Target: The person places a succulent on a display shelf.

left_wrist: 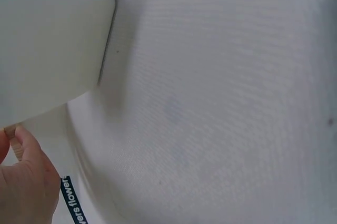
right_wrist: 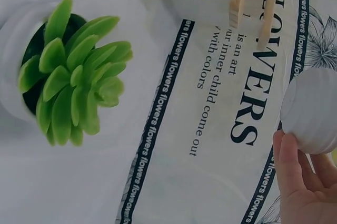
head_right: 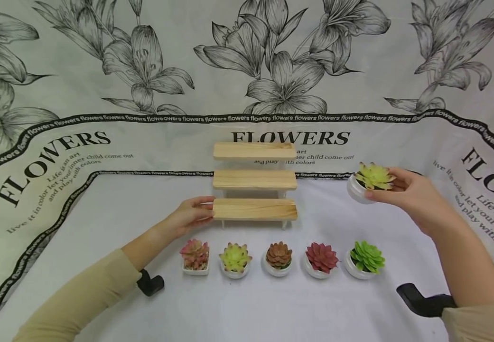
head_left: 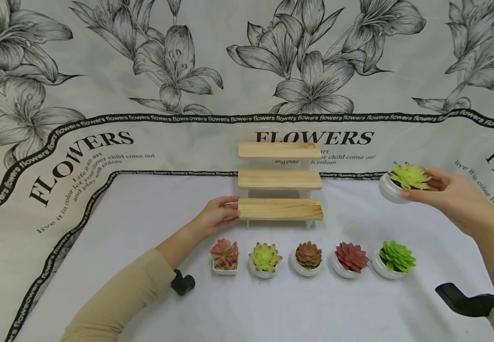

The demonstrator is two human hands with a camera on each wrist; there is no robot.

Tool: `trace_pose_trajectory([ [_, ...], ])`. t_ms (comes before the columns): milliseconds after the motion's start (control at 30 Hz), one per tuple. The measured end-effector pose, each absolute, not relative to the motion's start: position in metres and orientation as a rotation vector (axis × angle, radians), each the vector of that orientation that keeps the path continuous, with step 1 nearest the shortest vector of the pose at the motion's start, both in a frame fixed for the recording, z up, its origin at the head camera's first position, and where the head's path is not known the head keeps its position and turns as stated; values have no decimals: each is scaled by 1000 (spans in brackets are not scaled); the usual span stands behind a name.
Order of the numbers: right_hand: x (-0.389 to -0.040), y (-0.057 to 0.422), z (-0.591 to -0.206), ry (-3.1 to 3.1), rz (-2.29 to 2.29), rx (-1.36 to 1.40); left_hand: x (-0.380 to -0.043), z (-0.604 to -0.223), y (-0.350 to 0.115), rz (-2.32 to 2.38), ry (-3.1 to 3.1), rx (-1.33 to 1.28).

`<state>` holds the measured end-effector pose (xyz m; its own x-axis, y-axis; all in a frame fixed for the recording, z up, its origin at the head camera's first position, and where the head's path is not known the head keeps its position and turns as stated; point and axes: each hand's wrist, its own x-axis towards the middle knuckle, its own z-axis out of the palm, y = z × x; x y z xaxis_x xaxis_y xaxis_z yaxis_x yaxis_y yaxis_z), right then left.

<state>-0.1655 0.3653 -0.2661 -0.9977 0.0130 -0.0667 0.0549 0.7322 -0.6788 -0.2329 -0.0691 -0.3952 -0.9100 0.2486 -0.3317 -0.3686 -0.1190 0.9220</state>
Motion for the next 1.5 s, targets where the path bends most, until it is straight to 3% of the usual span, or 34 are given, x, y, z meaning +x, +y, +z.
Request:
trace_pose_trajectory([
  [633, -193, 312, -257, 2675, -1418, -88, -233, -396, -71, 2104, 1713, -116],
  [1000, -212, 287, -248, 2662, -1372, 5, -232, -396, -69, 2120, 1685, -108],
  [1500, -235, 247, -231, 2660, -1405, -118, -232, -396, -70, 2120, 1684, -116],
])
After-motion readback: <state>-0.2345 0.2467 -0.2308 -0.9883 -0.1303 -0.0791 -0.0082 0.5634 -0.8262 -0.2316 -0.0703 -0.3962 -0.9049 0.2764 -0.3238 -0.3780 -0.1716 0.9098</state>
